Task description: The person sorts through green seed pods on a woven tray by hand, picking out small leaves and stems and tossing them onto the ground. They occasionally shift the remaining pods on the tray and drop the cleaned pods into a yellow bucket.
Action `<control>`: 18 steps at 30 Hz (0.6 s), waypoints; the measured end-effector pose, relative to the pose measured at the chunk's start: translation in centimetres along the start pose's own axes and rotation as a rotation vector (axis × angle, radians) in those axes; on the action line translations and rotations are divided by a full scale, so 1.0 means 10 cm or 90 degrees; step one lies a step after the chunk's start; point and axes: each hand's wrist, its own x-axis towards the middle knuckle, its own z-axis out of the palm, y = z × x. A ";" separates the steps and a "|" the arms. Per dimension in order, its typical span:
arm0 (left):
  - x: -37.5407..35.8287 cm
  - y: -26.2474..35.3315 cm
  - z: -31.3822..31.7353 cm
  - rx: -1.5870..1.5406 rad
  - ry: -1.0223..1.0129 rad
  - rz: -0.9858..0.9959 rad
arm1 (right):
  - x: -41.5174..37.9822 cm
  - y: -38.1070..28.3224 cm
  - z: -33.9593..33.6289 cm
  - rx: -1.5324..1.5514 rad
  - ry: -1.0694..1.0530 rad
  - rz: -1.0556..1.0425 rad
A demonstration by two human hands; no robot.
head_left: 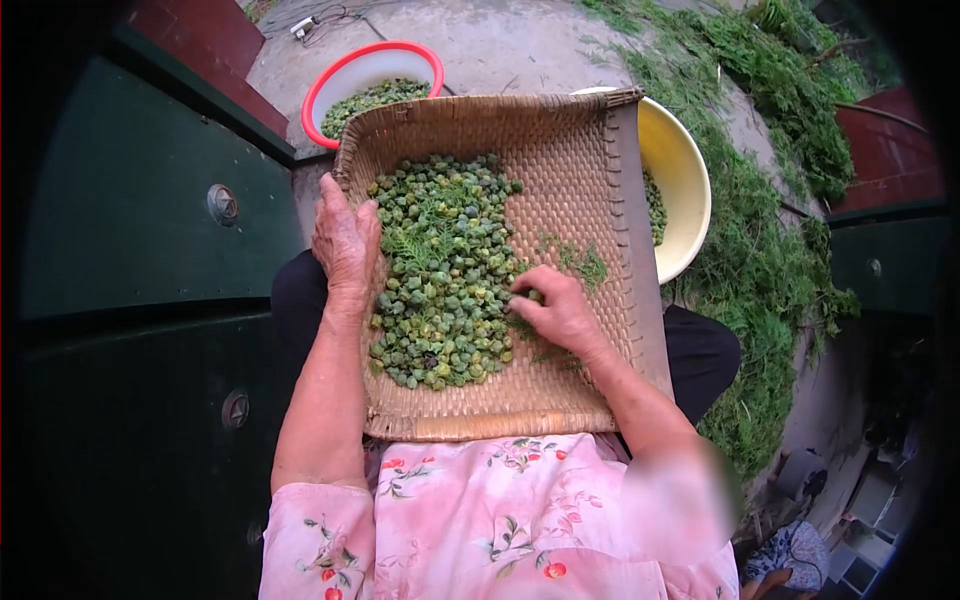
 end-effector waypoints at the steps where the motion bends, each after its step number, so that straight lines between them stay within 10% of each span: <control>1: 0.00 0.01 0.00 -0.002 0.004 0.000 | 0.01 0.00 -0.07 0.195 -0.003 0.087; 6: 0.00 0.01 0.01 -0.010 0.008 -0.001 | -0.07 0.07 -0.33 0.755 0.018 0.259; 11: -0.01 -0.02 0.02 -0.007 0.028 0.015 | -0.01 0.05 -0.11 0.094 0.098 0.019; 18: 0.00 0.00 0.00 0.000 0.010 -0.007 | 0.05 0.09 0.09 -0.134 0.084 -0.107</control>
